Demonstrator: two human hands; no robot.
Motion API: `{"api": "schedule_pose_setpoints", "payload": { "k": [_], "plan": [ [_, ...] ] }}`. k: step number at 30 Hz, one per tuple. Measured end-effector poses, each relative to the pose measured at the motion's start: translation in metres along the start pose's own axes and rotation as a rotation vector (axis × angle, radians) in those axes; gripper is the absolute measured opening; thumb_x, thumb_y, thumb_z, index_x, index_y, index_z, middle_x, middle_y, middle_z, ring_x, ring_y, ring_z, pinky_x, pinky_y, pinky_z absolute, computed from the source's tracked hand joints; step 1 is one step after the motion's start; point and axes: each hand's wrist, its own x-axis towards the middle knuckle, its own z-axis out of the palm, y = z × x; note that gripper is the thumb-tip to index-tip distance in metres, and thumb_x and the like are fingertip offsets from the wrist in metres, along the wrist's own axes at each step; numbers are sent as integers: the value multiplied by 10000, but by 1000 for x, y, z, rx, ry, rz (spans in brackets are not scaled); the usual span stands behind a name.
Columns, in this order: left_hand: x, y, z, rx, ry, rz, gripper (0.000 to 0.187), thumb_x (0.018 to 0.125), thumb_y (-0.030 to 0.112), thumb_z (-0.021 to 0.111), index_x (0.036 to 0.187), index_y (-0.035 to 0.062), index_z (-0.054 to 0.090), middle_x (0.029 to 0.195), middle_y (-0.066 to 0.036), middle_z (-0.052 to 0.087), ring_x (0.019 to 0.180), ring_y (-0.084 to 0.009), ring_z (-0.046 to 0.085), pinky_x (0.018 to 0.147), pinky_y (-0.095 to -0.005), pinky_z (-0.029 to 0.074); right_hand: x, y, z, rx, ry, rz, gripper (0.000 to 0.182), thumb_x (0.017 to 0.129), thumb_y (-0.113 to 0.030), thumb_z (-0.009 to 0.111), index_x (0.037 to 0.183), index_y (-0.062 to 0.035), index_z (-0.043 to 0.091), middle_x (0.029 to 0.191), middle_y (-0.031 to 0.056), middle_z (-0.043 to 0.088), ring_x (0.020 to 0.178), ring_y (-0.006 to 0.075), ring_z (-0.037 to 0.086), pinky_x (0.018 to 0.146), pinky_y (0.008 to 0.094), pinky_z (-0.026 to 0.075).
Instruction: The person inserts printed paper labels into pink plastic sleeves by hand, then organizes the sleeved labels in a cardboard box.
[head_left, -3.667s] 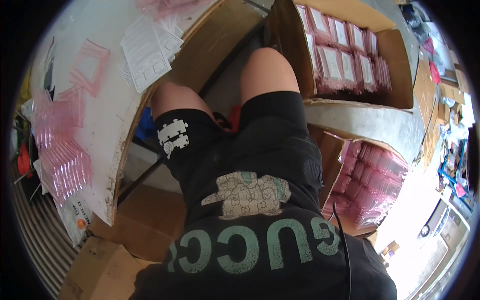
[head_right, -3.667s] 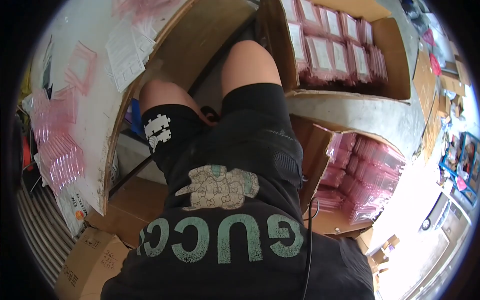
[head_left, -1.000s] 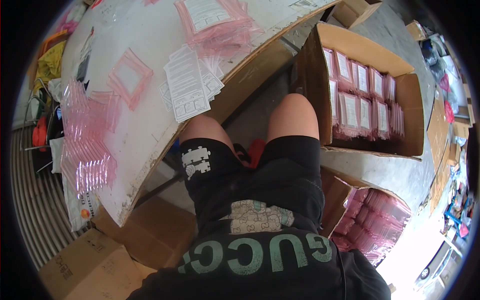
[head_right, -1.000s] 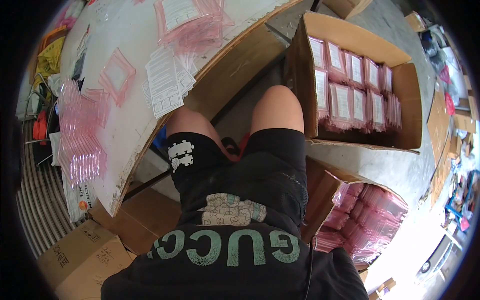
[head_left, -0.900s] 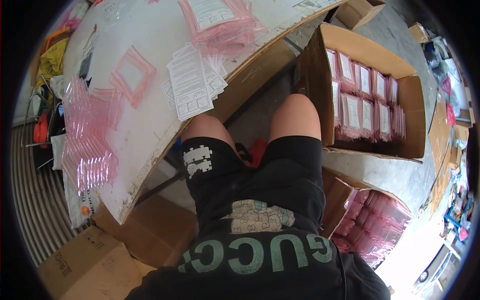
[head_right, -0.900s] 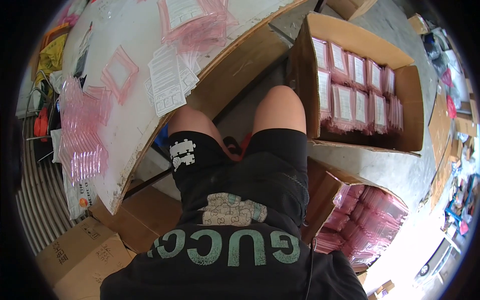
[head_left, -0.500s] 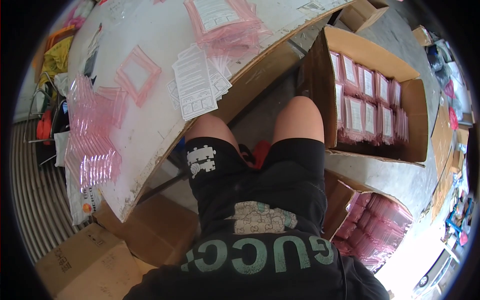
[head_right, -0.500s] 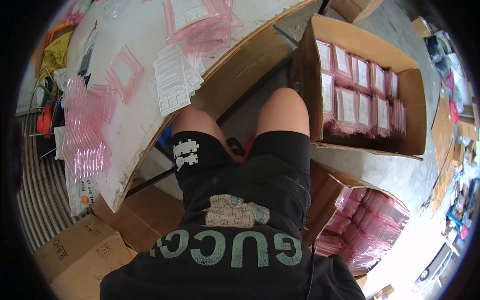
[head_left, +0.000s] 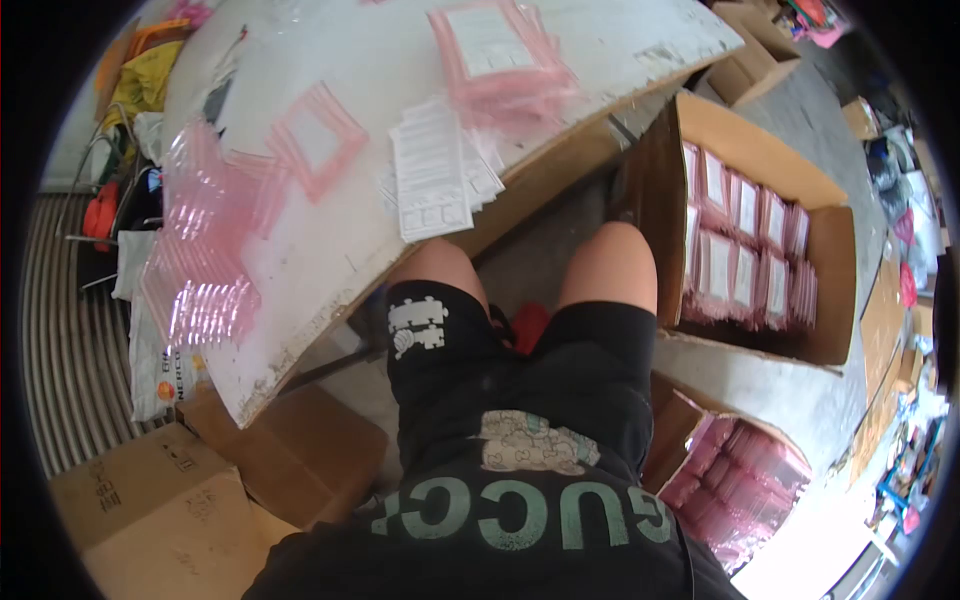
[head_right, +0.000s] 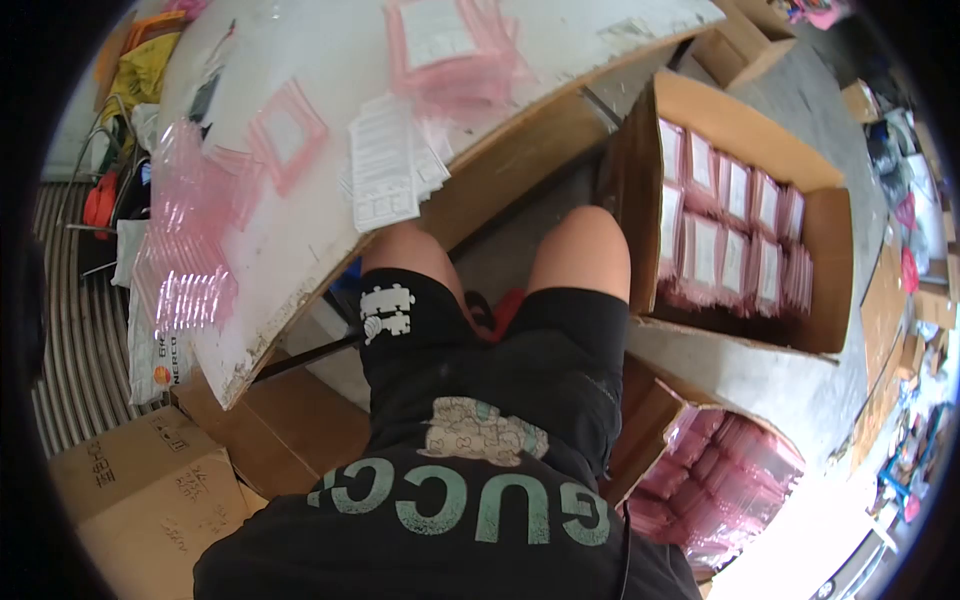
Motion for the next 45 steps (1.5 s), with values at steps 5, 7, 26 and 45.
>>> {"api": "schedule_pose_setpoints", "payload": {
  "k": [5,7,26,45],
  "plan": [
    [8,5,-16,317,-83,36,345,922,310,584,982,-18,675,962,-234,706,890,-407,677,823,-471,543,-8,-8,-22,-110,-28,2,395,798,-70,701,1178,-44,594,1208,175,628,1130,363,596,954,443,485],
    [16,10,-26,507,-139,14,351,922,314,583,985,-19,677,964,-236,706,892,-409,677,824,-472,544,-16,-21,-39,-198,-43,-11,400,798,-72,701,1183,-45,594,1212,174,626,1134,364,594,957,443,483],
    [-34,145,-169,-382,1262,968,218,942,51,661,1153,-3,656,933,-28,696,845,-79,636,780,-241,503,60,-491,248,-1194,450,-1870,413,807,-82,622,1219,-51,610,1259,192,615,1188,327,591,1002,496,441],
    [-8,142,-134,-1223,765,1016,410,1041,334,512,1277,5,575,1154,-158,669,1027,-213,649,915,-351,523,29,-480,217,150,178,-1810,84,848,-37,646,920,-33,690,851,143,714,733,335,686,701,422,520]
  ]
}}
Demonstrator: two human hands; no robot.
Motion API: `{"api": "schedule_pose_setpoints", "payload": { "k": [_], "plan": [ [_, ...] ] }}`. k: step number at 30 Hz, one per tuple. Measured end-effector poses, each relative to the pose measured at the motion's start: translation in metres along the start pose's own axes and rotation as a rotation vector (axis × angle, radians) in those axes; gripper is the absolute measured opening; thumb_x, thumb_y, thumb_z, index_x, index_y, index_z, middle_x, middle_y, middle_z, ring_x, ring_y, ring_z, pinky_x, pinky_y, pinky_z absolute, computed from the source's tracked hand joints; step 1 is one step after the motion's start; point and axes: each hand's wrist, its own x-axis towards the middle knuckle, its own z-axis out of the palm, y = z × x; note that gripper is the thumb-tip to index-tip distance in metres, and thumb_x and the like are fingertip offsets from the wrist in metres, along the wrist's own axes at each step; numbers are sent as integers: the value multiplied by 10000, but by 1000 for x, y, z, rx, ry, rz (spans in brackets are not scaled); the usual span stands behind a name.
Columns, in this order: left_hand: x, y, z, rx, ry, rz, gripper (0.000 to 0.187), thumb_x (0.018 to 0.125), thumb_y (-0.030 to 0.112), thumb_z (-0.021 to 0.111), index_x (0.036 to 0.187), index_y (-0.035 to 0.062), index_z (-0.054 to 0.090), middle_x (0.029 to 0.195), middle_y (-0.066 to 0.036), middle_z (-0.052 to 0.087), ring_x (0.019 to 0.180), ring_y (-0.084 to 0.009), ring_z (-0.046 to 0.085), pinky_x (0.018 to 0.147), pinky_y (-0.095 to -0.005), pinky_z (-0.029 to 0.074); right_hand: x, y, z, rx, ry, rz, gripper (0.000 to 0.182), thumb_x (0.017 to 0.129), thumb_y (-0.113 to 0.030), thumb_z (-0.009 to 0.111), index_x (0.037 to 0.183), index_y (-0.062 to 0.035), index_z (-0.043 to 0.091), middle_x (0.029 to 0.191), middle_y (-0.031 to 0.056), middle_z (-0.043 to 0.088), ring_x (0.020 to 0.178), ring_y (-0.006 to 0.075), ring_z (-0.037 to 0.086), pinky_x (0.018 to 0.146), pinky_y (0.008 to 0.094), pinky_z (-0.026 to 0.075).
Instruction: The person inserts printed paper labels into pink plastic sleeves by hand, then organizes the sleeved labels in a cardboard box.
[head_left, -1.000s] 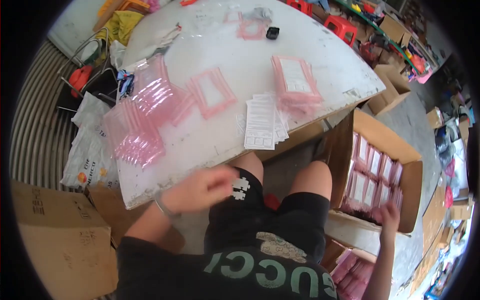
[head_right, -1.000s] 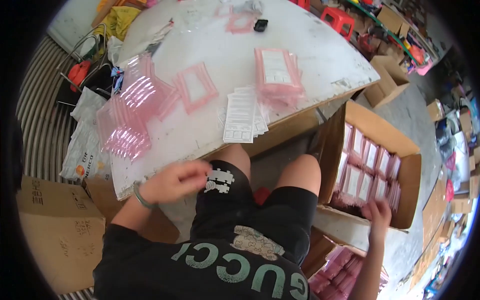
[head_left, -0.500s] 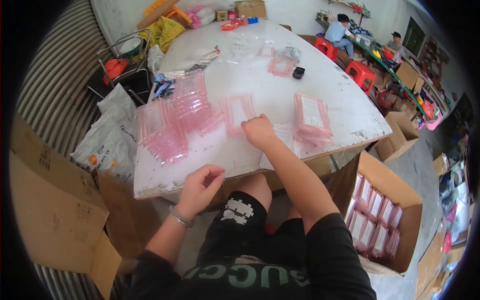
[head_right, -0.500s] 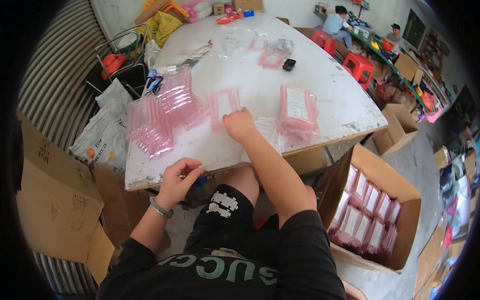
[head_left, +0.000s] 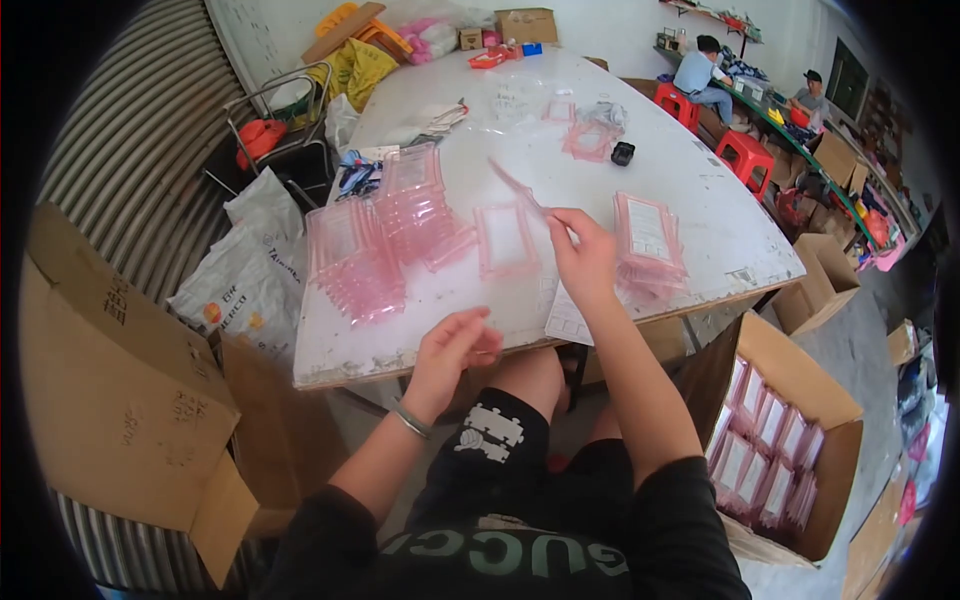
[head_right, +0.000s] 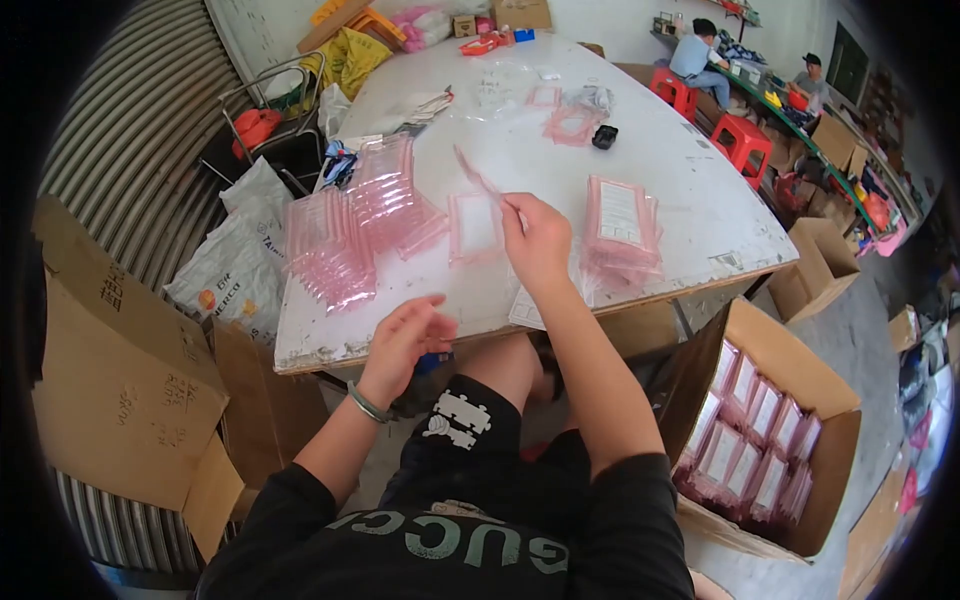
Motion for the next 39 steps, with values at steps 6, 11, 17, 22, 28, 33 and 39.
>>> {"api": "schedule_pose_setpoints", "payload": {
  "k": [6,11,17,22,28,33,39],
  "plan": [
    [32,29,34,-837,-336,-147,884,954,695,383,1493,-4,332,1409,-257,494,1314,-380,493,1109,-522,389,-49,-85,-60,53,-359,-341,194,821,-60,695,1013,-37,685,956,103,704,810,264,661,696,373,496],
    [54,22,71,-1016,-327,-161,918,904,708,424,1437,-37,373,1310,-221,542,1293,-365,498,1126,-504,384,-51,-83,-73,-577,-2,-664,312,708,-126,663,1007,-37,674,1052,113,616,928,292,616,779,406,459],
    [64,26,99,-1109,-392,-176,960,904,716,418,1423,-88,340,1297,-210,536,1294,-359,490,1103,-493,407,-52,-72,-58,-473,237,-538,298,698,-69,659,991,-17,655,1037,116,622,892,277,620,775,378,444],
    [67,19,112,-1013,-316,-155,953,908,713,417,1391,-107,354,1291,-198,538,1291,-343,494,1079,-493,418,-46,-74,-78,-598,245,-548,276,670,-62,668,942,-16,648,999,109,628,858,270,611,739,373,432],
    [63,14,109,-1048,-261,-169,923,911,699,428,1373,-98,370,1260,-184,544,1288,-336,492,1079,-497,415,-53,-79,-84,-602,124,-644,272,641,-110,669,896,-19,644,938,117,617,823,280,606,712,379,457],
    [61,18,105,-1110,-267,-182,915,907,700,426,1387,-77,376,1273,-192,532,1280,-343,486,1101,-497,396,-55,-83,-79,-506,88,-592,283,650,-87,665,918,-4,639,972,140,638,845,304,628,708,390,485],
    [64,15,96,-1038,-189,-91,842,913,669,419,1385,-28,433,1270,-206,537,1284,-367,479,1127,-522,376,-61,-94,-81,-226,-272,-210,477,714,-100,728,1163,-14,590,1150,154,653,1055,342,618,922,502,417]
  ]
}}
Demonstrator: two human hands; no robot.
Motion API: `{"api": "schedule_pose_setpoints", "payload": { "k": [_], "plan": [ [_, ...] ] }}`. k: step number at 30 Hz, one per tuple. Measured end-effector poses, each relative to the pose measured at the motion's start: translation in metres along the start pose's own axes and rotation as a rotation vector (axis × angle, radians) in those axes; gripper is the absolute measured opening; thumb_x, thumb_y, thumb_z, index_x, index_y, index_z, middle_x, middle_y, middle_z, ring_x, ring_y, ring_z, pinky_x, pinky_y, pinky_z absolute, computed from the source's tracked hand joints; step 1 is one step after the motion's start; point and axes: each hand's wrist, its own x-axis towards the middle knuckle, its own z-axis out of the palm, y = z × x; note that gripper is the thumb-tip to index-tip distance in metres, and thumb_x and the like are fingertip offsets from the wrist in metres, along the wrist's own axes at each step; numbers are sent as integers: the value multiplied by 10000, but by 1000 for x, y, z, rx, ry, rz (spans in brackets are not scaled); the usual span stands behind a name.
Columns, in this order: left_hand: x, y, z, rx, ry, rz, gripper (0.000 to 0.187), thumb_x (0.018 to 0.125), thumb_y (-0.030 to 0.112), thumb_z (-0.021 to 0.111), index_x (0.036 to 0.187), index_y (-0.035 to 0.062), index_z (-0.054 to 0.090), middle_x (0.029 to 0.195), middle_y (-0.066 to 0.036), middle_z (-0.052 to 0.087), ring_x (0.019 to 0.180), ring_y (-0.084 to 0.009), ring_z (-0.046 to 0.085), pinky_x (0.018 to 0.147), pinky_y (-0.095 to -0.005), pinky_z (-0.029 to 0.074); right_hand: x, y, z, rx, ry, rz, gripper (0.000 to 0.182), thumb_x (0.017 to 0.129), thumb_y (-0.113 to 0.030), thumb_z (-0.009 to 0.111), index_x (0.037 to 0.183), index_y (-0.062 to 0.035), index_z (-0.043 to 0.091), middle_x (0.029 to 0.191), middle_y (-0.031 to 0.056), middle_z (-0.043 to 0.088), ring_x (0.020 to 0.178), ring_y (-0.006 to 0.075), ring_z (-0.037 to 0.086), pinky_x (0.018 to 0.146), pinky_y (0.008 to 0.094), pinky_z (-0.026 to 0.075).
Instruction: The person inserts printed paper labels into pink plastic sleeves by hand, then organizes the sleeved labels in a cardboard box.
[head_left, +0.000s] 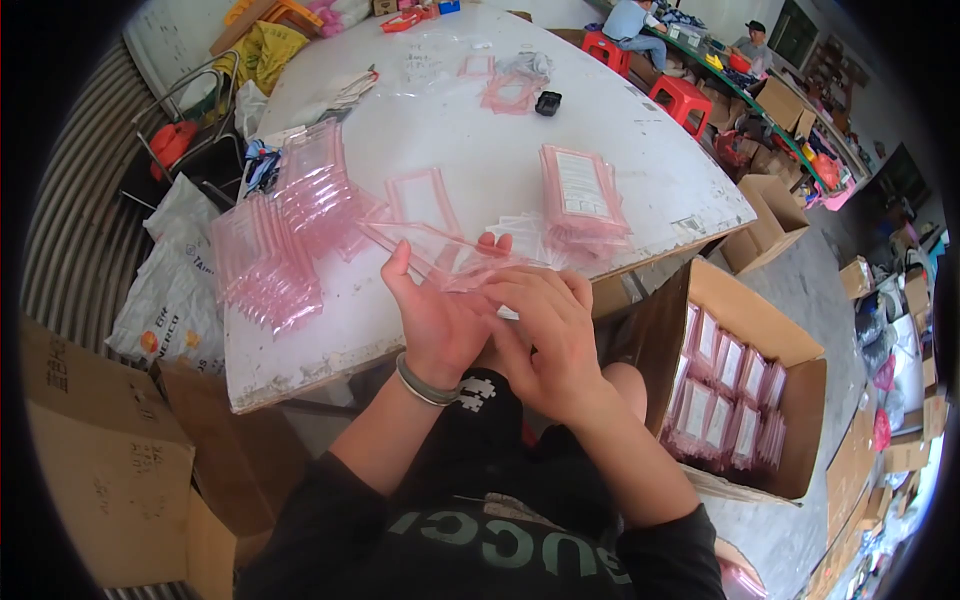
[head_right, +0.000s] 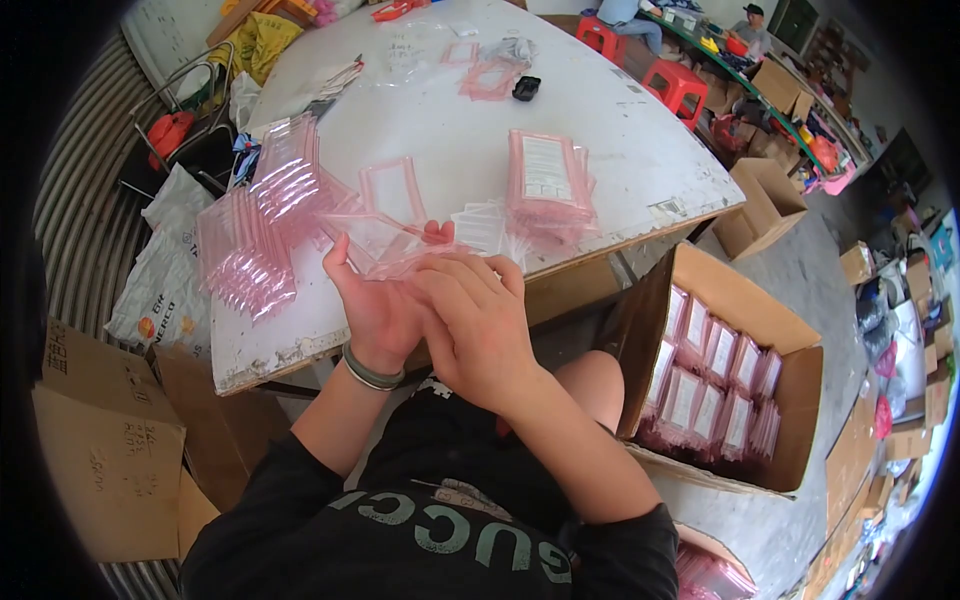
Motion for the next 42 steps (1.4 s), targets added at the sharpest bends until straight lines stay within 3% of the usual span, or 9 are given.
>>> {"api": "schedule_pose_setpoints", "payload": {
  "k": [2,13,17,21,27,31,34,40,42],
  "plan": [
    [-2,0,9,63,136,39,798,915,653,420,1356,-11,461,1265,-197,541,1297,-363,475,1127,-530,376,-1,-11,-4,-23,-121,46,583,735,-156,767,1260,-22,552,1196,148,641,1134,343,589,1008,544,348],
    [-4,12,-9,400,-49,83,789,943,650,363,1444,43,411,1383,-152,514,1348,-349,458,1130,-524,377,22,-8,-25,207,-547,283,856,753,-433,820,1461,-88,485,1342,165,592,1368,342,458,1162,581,116],
    [-3,6,-26,221,-116,41,832,944,656,368,1503,40,355,1405,-154,505,1346,-347,468,1133,-515,382,11,-13,-9,109,-396,131,907,754,-457,817,1503,-114,439,1321,172,601,1402,330,436,1175,622,53],
    [-8,8,-30,464,-110,78,833,946,639,411,1506,26,346,1379,-161,530,1313,-342,495,1133,-507,389,-1,-3,3,54,-518,180,842,786,-457,791,1502,-162,460,1372,169,591,1424,294,424,1169,649,33],
    [0,36,-47,140,-84,-4,821,939,639,492,1423,-20,422,1295,-170,582,1241,-337,549,1083,-468,460,-21,-6,-5,424,-303,51,593,788,-379,800,1276,-85,639,1324,160,621,1303,307,549,1146,639,205],
    [-4,56,-33,15,-55,-7,834,910,683,529,1278,-65,534,1220,-168,632,1212,-320,582,1054,-430,486,-50,43,-10,-54,-228,291,531,821,-316,770,1248,-36,626,1218,145,673,1208,293,594,1104,509,335],
    [-5,48,-34,84,-8,-13,856,885,707,544,1246,-70,549,1216,-171,636,1191,-320,589,1049,-426,487,-60,66,30,-563,-262,4,302,823,-220,706,1041,-12,688,1065,146,702,1031,314,653,1002,497,425],
    [-9,54,-41,57,33,-11,894,848,731,566,1213,-84,554,1178,-171,641,1167,-326,593,1048,-442,482,-47,76,26,-558,-545,65,72,791,-131,612,838,-77,626,865,91,664,883,254,649,929,468,455],
    [-4,53,-36,58,45,6,908,845,735,566,1212,-95,548,1168,-176,638,1164,-333,592,1045,-445,482,-45,77,26,-535,-384,-12,29,781,-113,612,801,-100,596,815,73,657,855,255,649,908,471,458]
  ]
}}
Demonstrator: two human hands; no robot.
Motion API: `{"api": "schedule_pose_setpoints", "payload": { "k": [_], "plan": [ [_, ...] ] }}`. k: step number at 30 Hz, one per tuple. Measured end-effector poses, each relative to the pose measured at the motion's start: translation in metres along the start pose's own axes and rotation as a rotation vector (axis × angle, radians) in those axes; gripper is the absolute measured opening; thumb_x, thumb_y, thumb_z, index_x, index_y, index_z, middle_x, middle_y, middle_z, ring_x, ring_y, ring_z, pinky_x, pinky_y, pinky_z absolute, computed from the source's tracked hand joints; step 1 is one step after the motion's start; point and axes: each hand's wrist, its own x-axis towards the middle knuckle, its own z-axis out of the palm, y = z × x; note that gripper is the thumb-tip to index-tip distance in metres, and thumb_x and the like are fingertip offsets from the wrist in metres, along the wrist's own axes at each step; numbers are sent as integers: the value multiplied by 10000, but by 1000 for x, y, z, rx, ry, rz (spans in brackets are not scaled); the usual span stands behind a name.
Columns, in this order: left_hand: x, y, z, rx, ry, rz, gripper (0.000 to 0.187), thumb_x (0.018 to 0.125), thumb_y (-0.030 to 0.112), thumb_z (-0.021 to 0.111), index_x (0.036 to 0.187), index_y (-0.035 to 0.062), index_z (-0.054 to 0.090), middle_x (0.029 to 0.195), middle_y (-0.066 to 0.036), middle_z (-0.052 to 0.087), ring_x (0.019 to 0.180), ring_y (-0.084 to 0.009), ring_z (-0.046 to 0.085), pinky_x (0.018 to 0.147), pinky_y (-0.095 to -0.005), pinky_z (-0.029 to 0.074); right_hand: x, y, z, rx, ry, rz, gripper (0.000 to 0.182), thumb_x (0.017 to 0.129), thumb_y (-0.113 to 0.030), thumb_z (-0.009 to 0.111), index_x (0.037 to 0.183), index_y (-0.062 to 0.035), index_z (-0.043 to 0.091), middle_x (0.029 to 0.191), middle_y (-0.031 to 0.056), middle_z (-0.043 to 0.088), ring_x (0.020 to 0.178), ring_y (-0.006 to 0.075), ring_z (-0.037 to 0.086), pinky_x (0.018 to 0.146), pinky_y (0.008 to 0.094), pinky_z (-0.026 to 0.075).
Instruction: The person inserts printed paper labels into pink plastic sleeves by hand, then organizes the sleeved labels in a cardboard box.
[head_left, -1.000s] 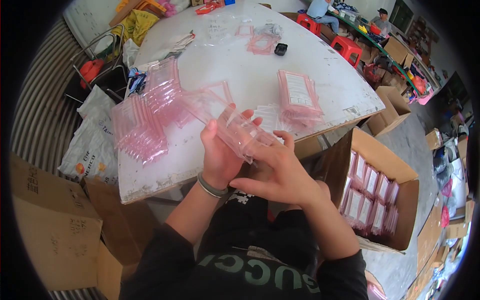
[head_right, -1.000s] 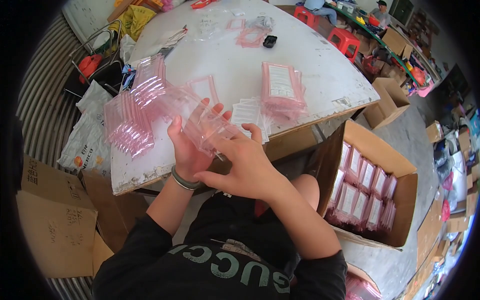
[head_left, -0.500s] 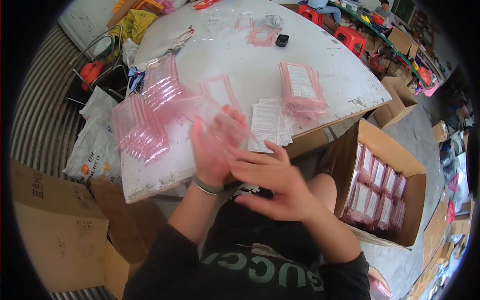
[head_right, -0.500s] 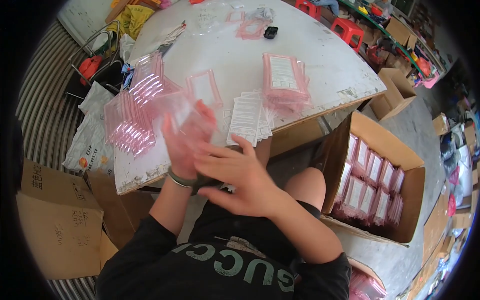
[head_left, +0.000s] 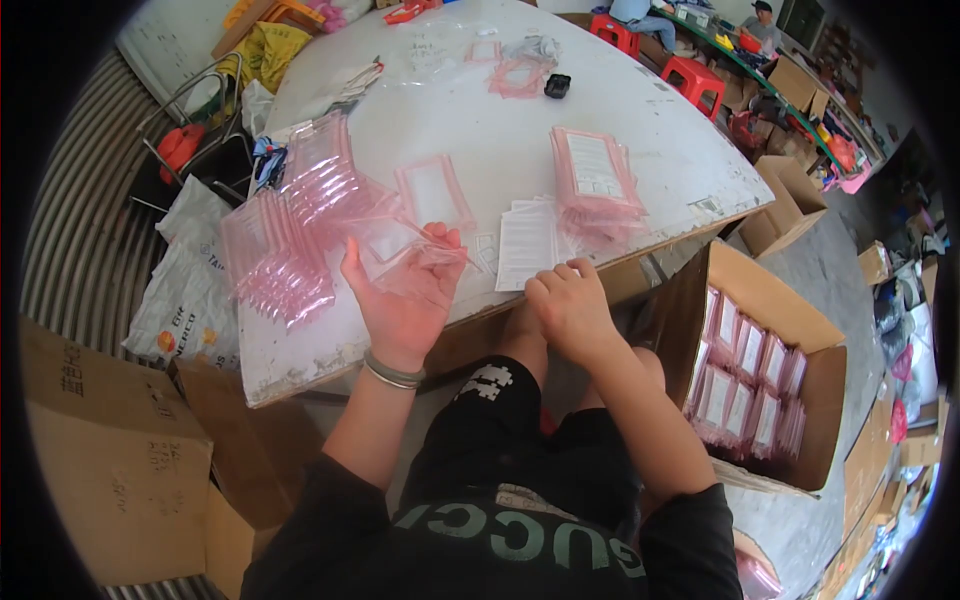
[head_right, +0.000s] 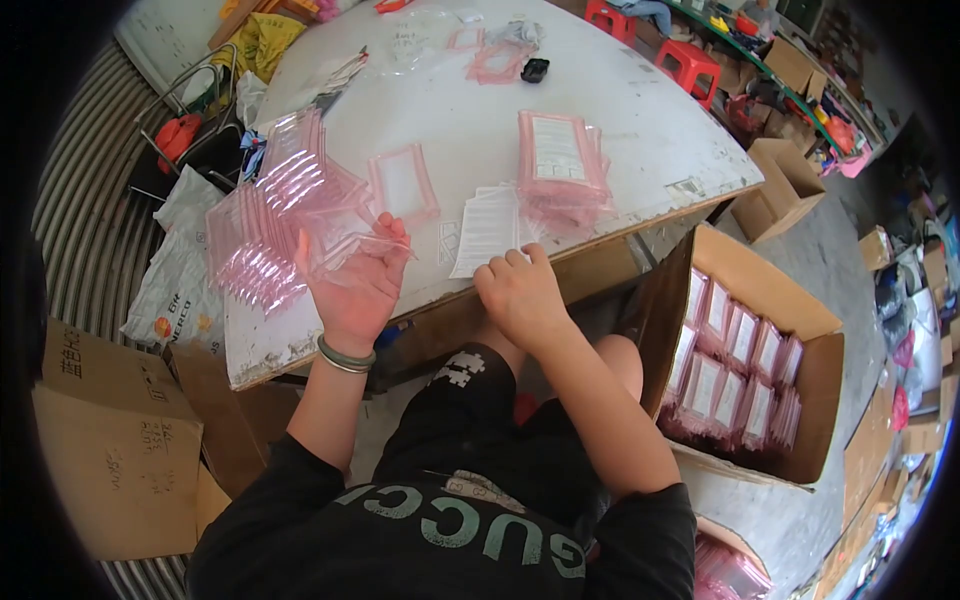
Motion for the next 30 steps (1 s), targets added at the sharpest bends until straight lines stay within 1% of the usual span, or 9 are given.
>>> {"api": "schedule_pose_setpoints", "payload": {
  "k": [8,9,11,12,13,15,17,25,30],
  "plan": [
    [-1,-4,9,-118,42,-70,930,856,733,542,1246,-110,514,1205,-204,608,1170,-347,585,1027,-468,494,4,5,-17,168,177,147,104,745,-61,616,828,-92,561,745,74,594,727,297,611,787,402,470],
    [-1,-4,8,-122,51,-66,924,860,734,531,1257,-99,512,1214,-206,603,1173,-347,584,1025,-469,496,3,6,-32,99,223,130,212,712,1,613,910,-66,579,824,110,664,742,315,632,738,393,487],
    [-1,-3,7,-128,67,-52,912,869,737,508,1279,-77,507,1230,-210,595,1179,-347,582,1019,-469,501,10,-5,-73,161,579,53,286,744,79,600,1008,-31,588,978,157,725,793,323,678,723,412,531],
    [-1,-2,7,-127,39,-35,902,874,739,496,1287,-63,506,1226,-210,592,1181,-350,575,1023,-475,493,5,-9,-83,358,704,30,269,815,118,564,1060,9,592,1076,223,722,834,346,706,733,412,566],
    [0,-2,7,-125,10,-19,893,880,742,483,1294,-49,504,1223,-210,589,1183,-353,568,1027,-480,485,-1,-20,-106,636,688,73,197,889,98,526,1068,35,580,1085,281,706,839,374,710,729,394,582],
    [1,-3,8,-129,6,-15,894,880,741,490,1333,-29,468,1233,-212,578,1195,-366,550,1047,-506,464,-3,-27,-126,830,687,-56,204,876,87,548,1073,46,581,1061,304,702,826,377,711,706,395,586],
    [4,-8,9,-143,51,-41,929,871,736,528,1397,-18,400,1259,-215,564,1217,-386,528,1078,-546,437,-4,-25,-133,821,646,-149,206,858,71,570,1063,53,587,1043,313,699,806,375,713,681,397,589],
    [4,-15,15,-53,-14,-82,932,878,761,478,1348,-43,455,1203,-203,598,1179,-367,549,997,-524,475,0,-18,-140,414,499,-242,237,742,-33,642,964,48,621,972,257,704,750,370,711,617,387,587],
    [-2,-21,26,29,-6,-58,922,896,762,419,1345,-41,473,1238,-195,589,1191,-347,554,1022,-510,461,6,-25,-131,418,479,-259,313,676,-111,675,957,22,636,1037,224,692,854,357,703,663,380,571]
  ]
}}
